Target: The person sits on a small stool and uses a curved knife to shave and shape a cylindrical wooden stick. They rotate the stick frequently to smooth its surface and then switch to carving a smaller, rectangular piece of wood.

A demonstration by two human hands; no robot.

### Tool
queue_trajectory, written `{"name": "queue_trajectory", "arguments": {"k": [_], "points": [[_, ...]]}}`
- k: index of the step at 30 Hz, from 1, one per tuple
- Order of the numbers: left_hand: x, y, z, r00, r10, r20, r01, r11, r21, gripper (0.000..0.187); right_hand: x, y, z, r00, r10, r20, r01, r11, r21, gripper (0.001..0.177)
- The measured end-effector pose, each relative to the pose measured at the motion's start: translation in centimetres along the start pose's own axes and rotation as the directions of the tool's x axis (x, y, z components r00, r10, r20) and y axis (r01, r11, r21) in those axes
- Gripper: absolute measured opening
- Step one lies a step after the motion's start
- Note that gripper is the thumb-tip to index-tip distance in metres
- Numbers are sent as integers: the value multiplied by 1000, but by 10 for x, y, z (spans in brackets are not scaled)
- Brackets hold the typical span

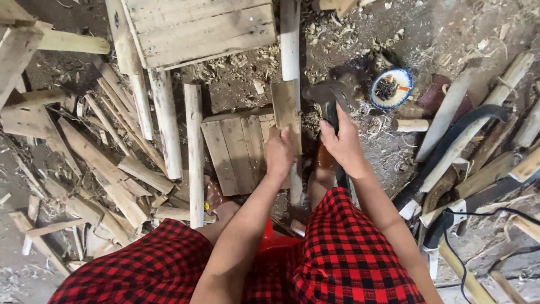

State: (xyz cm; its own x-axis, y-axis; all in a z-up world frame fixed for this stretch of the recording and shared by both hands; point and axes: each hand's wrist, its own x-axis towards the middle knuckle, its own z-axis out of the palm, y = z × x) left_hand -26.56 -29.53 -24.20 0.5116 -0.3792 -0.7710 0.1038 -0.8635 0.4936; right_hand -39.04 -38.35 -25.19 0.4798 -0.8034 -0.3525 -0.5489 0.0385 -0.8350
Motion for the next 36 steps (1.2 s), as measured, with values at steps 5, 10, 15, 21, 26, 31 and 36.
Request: {"name": "queue_trajectory", "arguments": {"k": [5,10,15,21,26,31,36], "points": [[11,-15,8,1000,23,-17,-22,998,65,35,10,-10,15,991,79,109,-81,997,10,52],[17,-31,8,999,28,-37,-26,997,71,35,26,-36,-15,916,234,325,-306,933,192,54],[24,-38,11,999,25,-45,-24,1000,9,33,39,-45,-28,944,189,271,-256,936,240,52],[13,-29,4,997,62,-39,-60,997,58,38,34,-32,-15,893,200,402,-329,901,281,48],[11,-27,8,995,83,-55,-77,992,101,42,45,-61,-40,900,273,339,-381,871,310,48],[2,-9,2,990,129,-53,-122,985,121,38,35,-26,-11,897,176,405,-284,933,223,53],[4,-24,1,993,109,-53,-103,989,105,41,38,-37,-24,897,277,344,-388,866,316,51]]}}
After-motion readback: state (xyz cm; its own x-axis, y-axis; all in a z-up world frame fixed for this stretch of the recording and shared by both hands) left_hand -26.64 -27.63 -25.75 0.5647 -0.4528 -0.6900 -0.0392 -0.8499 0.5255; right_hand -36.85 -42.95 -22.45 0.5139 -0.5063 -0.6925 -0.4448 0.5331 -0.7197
